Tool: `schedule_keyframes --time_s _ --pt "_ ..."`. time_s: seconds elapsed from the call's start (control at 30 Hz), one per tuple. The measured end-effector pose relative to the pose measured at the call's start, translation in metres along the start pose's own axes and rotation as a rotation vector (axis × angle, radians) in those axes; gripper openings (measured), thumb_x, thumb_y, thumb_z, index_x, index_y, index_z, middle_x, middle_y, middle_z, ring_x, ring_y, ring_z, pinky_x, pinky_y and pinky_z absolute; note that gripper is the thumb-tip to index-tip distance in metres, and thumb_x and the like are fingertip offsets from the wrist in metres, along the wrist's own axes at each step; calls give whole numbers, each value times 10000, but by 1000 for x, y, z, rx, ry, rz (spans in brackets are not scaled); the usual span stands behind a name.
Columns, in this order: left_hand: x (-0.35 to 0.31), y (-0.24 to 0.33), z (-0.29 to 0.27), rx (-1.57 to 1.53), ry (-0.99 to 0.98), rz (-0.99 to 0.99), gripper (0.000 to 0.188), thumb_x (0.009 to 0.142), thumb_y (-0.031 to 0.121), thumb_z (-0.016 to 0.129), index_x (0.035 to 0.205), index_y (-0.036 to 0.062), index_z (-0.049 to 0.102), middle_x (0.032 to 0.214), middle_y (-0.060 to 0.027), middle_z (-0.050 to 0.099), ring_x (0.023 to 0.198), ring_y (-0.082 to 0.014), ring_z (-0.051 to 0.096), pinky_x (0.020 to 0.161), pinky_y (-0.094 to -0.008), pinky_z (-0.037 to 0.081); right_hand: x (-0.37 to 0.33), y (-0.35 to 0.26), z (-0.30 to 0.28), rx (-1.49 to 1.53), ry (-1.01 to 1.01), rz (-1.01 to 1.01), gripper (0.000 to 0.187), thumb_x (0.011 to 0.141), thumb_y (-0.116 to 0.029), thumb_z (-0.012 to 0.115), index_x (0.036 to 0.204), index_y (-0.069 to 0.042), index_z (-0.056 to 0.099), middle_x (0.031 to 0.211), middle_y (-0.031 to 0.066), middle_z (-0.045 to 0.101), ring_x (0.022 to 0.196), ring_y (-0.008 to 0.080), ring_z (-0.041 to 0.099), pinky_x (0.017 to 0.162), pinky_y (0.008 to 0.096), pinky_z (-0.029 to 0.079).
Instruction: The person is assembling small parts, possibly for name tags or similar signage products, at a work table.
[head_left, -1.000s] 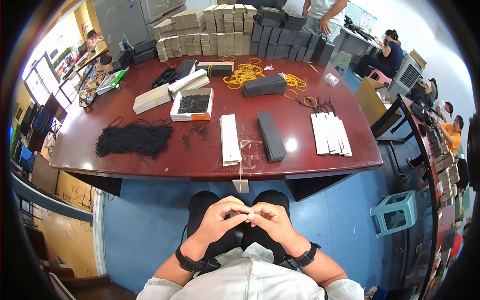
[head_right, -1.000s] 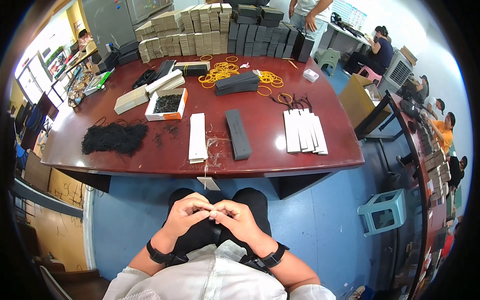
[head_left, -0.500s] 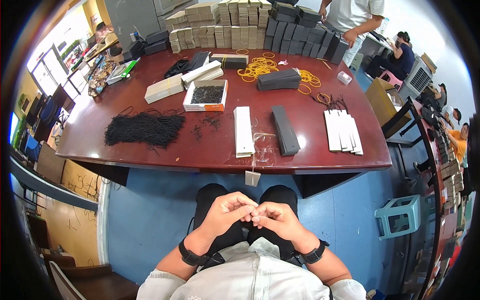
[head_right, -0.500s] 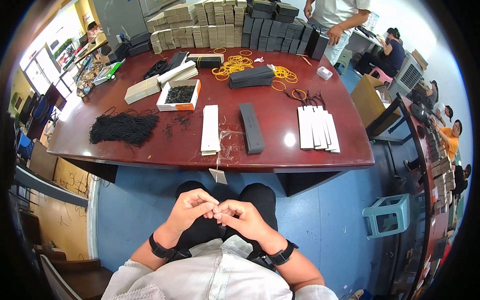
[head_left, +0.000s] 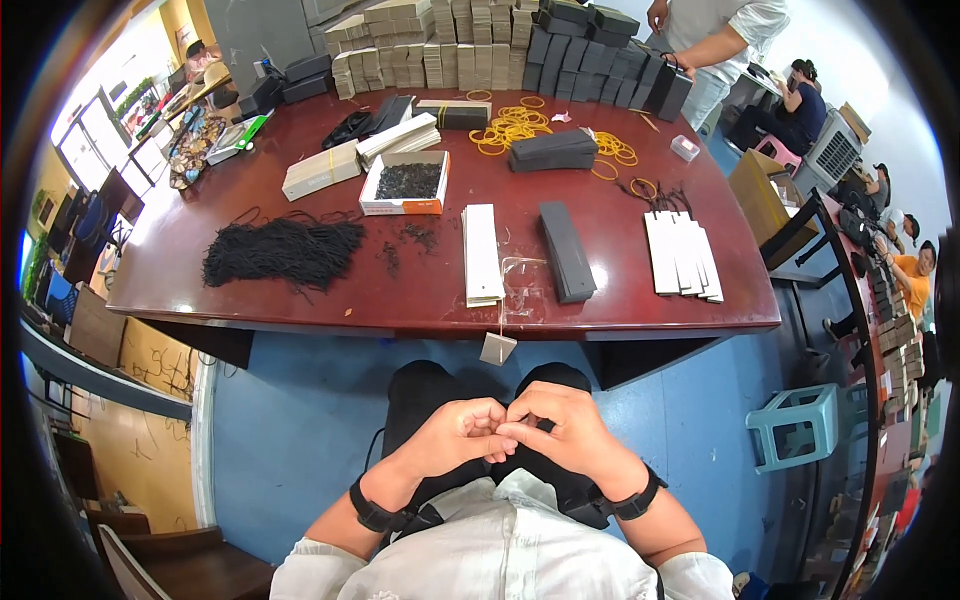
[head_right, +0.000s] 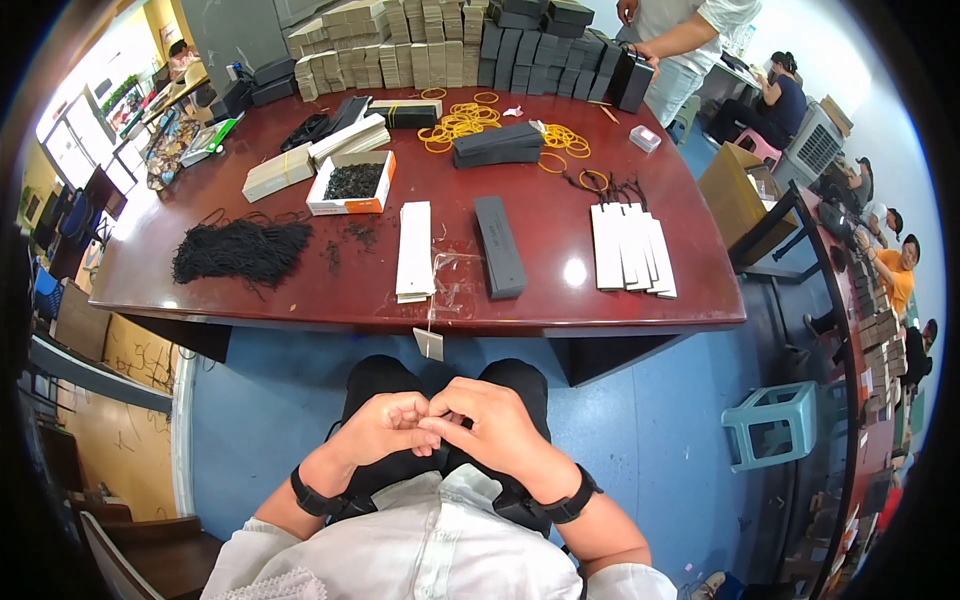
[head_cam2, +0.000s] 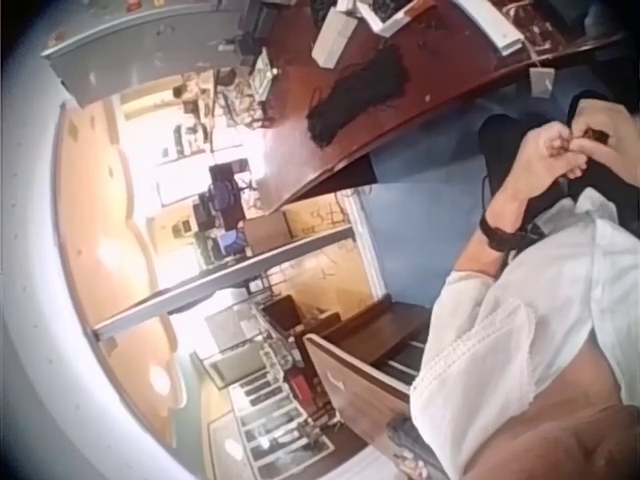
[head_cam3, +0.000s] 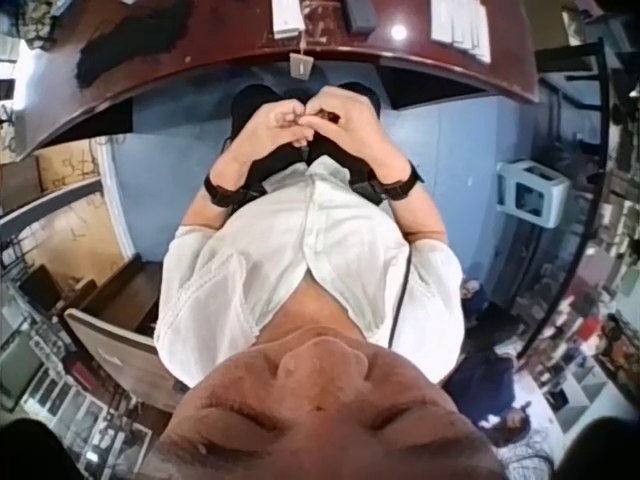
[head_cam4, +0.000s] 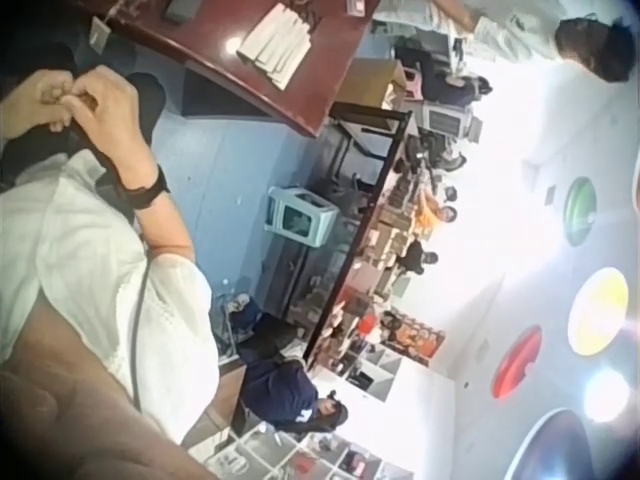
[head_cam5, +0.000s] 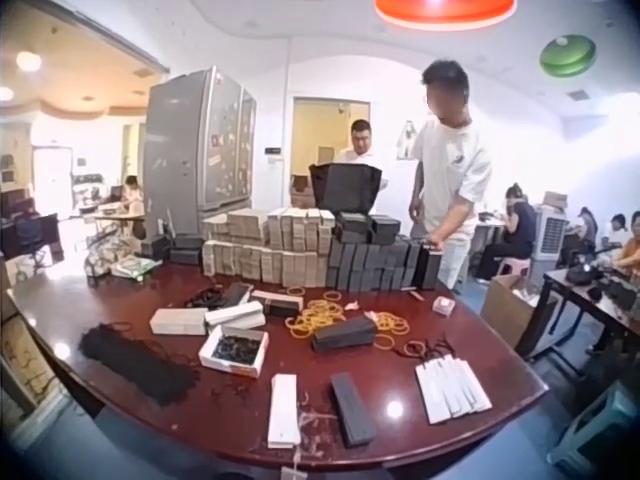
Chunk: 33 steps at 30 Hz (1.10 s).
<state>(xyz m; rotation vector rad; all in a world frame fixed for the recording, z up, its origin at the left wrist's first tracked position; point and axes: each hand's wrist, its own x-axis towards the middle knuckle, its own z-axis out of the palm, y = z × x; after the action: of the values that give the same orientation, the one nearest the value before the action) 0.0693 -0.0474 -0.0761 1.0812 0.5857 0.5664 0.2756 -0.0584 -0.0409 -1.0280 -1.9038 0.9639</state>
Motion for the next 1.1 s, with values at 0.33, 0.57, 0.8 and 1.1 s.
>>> schedule_keyframes --time_s 0.33,0.57,0.8,1.1 --pt "-4 2 1 -81 147 72 81 910 40 661 951 18 595 893 -70 677 787 -118 657 703 -247 537 -16 4 11 83 115 35 169 808 -17 719 975 -33 701 896 96 682 803 222 674 705 296 527" --pt "-4 -6 2 -60 173 111 89 908 39 664 944 16 586 908 -71 680 809 -122 665 713 -249 547 -16 6 13 10 166 -32 97 790 3 712 879 -24 686 834 93 678 744 223 667 667 297 525" --pt "1 -14 3 -110 244 144 91 905 39 665 933 31 579 938 -73 672 857 -124 659 752 -261 540 -18 9 22 -20 299 -47 129 741 -1 721 855 -41 677 822 77 667 749 220 650 679 313 509" --pt "10 -21 1 -383 227 142 91 909 58 665 949 50 583 945 -48 658 857 -121 642 795 -266 525 -14 13 17 -560 288 -490 250 654 -20 766 885 -71 686 833 25 647 733 202 636 666 327 496"
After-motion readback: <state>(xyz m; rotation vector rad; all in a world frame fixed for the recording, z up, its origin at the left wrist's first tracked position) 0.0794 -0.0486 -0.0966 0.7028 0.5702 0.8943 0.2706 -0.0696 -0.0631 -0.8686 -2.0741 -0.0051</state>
